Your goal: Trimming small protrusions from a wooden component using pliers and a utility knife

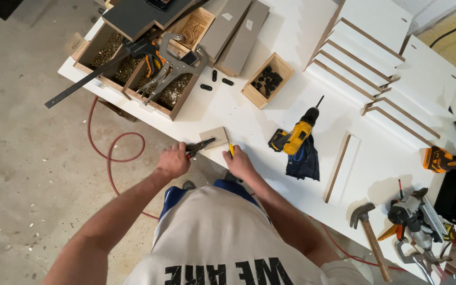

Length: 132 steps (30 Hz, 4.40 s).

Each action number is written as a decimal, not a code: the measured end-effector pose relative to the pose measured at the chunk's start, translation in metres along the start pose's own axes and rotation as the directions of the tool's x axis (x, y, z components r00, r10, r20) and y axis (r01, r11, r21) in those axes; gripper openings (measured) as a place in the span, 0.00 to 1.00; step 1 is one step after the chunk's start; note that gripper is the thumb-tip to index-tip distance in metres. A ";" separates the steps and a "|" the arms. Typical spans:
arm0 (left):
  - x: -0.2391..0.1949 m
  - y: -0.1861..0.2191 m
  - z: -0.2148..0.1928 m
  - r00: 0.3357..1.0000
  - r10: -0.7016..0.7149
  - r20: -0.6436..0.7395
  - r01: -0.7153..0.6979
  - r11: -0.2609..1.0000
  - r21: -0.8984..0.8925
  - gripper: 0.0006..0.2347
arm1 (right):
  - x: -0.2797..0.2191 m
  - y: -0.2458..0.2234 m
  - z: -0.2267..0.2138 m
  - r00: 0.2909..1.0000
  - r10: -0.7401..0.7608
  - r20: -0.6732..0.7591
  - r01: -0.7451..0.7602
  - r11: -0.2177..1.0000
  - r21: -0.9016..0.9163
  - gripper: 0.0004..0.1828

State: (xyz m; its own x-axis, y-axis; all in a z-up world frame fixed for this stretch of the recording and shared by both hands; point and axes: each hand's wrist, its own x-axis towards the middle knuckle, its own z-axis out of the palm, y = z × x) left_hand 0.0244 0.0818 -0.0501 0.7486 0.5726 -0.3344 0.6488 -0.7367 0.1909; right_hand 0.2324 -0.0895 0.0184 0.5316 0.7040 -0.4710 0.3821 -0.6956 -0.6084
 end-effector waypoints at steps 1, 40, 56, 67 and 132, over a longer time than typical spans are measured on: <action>0.002 0.003 0.002 1.000 -0.002 0.003 0.002 1.000 -0.002 0.21 | -0.002 0.002 0.006 1.000 0.002 0.004 -0.002 1.000 -0.001 0.28; 0.009 0.001 0.015 0.930 0.116 -0.350 -0.037 0.974 0.224 0.09 | 0.025 0.002 0.084 0.922 -0.330 -0.202 0.170 0.816 -0.553 0.20; -0.007 0.009 0.019 0.955 0.081 -0.285 -0.023 0.979 0.202 0.08 | 0.006 -0.007 0.077 0.967 -0.226 -0.119 0.149 0.878 -0.455 0.19; -0.008 0.010 0.019 0.938 0.098 -0.332 -0.009 0.965 0.261 0.08 | 0.023 0.009 0.086 0.976 -0.198 -0.094 0.131 0.871 -0.473 0.19; 0.008 -0.004 0.035 0.986 0.096 -0.140 -0.079 0.989 0.122 0.16 | 0.028 0.015 0.093 0.995 -0.100 -0.023 0.070 0.823 -0.564 0.27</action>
State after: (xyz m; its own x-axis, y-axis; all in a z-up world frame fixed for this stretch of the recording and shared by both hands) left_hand 0.0231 0.0764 -0.0852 0.8193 0.5437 -0.1823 0.5658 -0.8181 0.1026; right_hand 0.1824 -0.0671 -0.0633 0.5080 0.7665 -0.3930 0.7780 -0.6041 -0.1726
